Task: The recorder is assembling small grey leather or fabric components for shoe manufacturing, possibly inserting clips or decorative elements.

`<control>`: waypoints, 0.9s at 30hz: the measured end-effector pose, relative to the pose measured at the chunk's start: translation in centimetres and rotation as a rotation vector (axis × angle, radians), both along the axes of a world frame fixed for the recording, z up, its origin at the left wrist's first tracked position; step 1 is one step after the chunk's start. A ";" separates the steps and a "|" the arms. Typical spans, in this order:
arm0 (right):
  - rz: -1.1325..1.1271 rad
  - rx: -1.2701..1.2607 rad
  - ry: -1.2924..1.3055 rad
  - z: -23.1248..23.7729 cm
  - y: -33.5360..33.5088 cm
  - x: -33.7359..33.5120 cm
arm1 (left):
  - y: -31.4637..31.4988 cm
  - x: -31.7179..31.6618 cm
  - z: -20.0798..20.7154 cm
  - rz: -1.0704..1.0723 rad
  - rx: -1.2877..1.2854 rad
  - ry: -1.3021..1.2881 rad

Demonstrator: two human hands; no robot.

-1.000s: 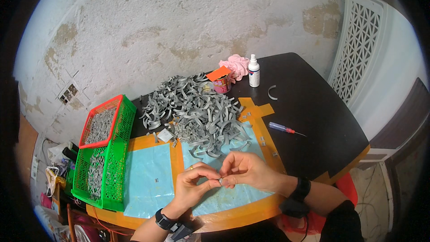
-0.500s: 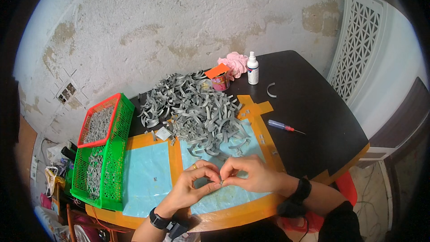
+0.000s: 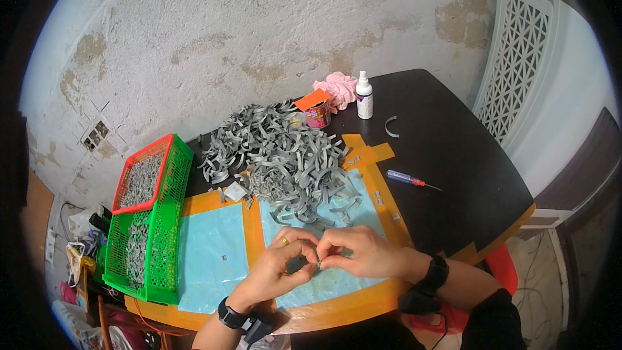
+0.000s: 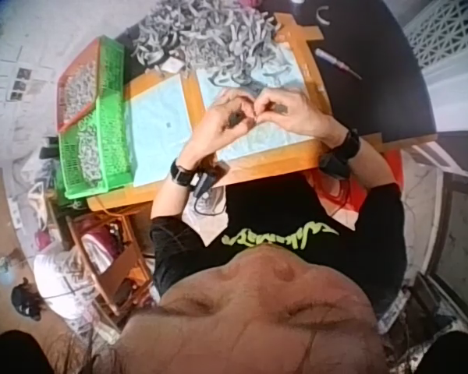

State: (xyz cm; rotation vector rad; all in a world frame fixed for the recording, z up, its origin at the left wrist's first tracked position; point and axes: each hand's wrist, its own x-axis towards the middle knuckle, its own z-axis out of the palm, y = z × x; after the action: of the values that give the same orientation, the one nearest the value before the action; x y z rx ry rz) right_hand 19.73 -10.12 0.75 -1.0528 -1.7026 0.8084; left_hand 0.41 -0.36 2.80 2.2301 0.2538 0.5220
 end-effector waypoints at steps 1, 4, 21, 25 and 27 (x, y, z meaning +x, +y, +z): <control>-0.013 0.026 -0.005 -0.1 0.0 0.1 | -0.1 0.2 0.0 0.004 0.042 -0.003; -0.007 -0.107 0.219 -0.2 0.0 -0.2 | -0.4 0.3 0.0 0.049 0.070 -0.042; 0.145 -0.553 0.630 -0.4 0.6 0.4 | -0.4 0.4 0.3 0.233 0.207 -0.115; 0.118 -0.571 0.685 0.0 0.6 0.4 | 0.3 -0.1 0.0 0.336 0.141 -0.212; 0.118 -0.569 0.697 0.0 0.6 0.4 | 0.0 -0.1 0.5 0.312 0.140 -0.220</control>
State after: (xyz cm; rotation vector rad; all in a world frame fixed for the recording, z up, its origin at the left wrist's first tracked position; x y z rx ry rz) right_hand 20.17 -9.53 0.77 -0.8753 -0.9585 1.5804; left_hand 0.34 -0.40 3.32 2.2548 0.4661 0.9721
